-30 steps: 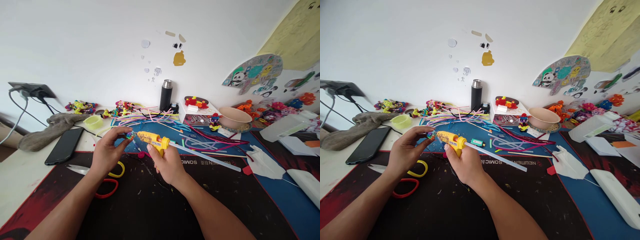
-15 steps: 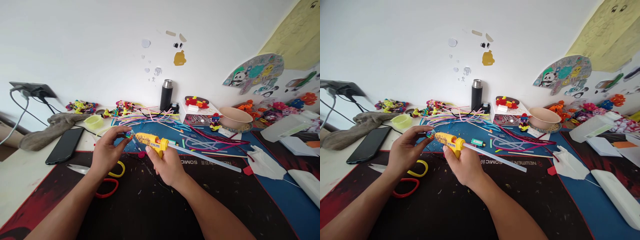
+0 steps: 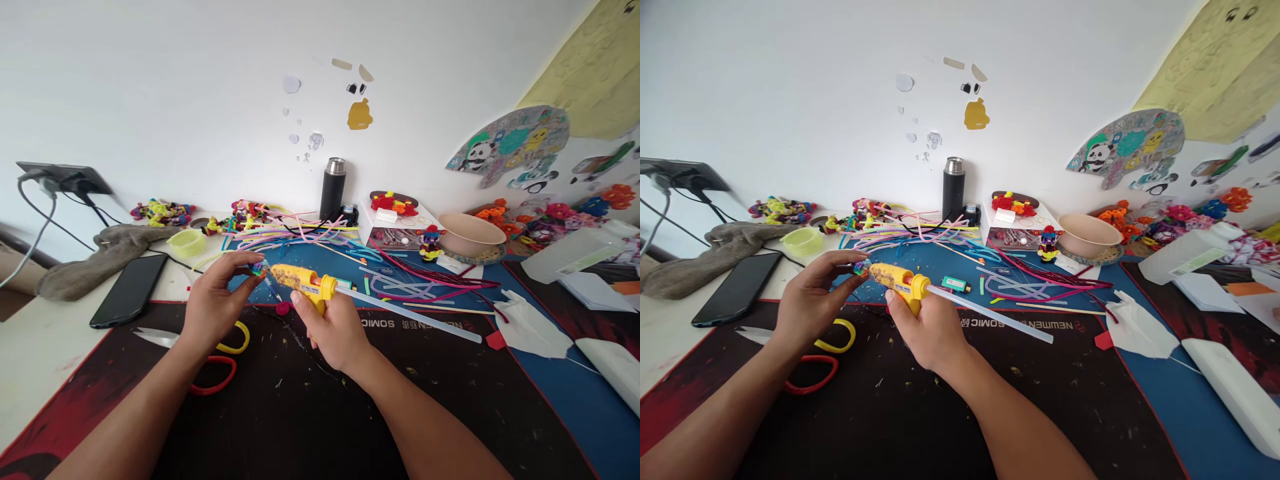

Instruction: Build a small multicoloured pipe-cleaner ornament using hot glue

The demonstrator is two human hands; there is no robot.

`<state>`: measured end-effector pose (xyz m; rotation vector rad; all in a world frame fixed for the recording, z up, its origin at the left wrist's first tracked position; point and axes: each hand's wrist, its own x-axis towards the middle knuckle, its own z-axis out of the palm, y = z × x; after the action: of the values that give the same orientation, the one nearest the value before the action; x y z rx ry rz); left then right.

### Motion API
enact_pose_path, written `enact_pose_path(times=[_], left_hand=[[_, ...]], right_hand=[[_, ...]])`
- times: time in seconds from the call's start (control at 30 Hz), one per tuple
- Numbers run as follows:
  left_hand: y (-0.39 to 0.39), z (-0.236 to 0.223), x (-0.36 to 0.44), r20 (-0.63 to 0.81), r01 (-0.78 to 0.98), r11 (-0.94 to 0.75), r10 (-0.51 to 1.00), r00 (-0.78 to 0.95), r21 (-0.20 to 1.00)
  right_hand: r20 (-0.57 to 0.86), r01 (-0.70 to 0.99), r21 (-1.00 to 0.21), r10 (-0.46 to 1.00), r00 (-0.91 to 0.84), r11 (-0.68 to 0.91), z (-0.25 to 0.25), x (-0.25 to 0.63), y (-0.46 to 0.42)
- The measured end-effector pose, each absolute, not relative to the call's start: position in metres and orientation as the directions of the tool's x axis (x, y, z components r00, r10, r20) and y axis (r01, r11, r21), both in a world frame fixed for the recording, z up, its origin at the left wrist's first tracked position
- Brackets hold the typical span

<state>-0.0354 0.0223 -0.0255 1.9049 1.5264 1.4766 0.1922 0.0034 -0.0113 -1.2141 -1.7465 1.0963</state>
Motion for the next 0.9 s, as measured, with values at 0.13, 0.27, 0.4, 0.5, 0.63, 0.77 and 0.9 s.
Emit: enact_pose_path(times=[0.13,0.27,0.4,0.5,0.63,0.77,0.9], left_hand=[[0.0225,-0.0252,-0.0350,0.516,0.564,-0.382,0.852,-0.092,0.732],[0.0232,-0.0259,-0.0351,0.523,0.562,-0.393,0.848,-0.083,0.727],[0.0237,-0.0280,-0.0358,0.530,0.560,-0.411,0.846,-0.061,0.720],[0.0237,-0.0289,-0.0362,0.539,0.562,-0.420,0.841,-0.055,0.713],[0.0232,-0.0284,-0.0363,0.544,0.563,-0.422,0.837,-0.058,0.710],[0.0228,-0.0269,-0.0357,0.546,0.566,-0.421,0.836,-0.062,0.709],[0.0219,-0.0253,-0.0354,0.549,0.576,-0.409,0.832,-0.084,0.708]], right_hand=[[0.099,0.323,-0.926,0.953,-0.287,0.193,-0.0108,0.1920,0.0027],[0.091,0.336,-0.923,0.955,-0.284,0.188,-0.0121,0.1915,0.0029],[0.112,0.311,-0.928,0.951,-0.287,0.203,-0.0132,0.1912,0.0029],[0.120,0.295,-0.933,0.949,-0.292,0.208,-0.0128,0.1912,0.0030],[0.101,0.311,-0.930,0.951,-0.292,0.194,-0.0124,0.1914,0.0037],[0.101,0.310,-0.932,0.954,-0.281,0.190,-0.0133,0.1918,0.0047],[0.099,0.301,-0.934,0.950,-0.297,0.191,-0.0123,0.1917,0.0048]])
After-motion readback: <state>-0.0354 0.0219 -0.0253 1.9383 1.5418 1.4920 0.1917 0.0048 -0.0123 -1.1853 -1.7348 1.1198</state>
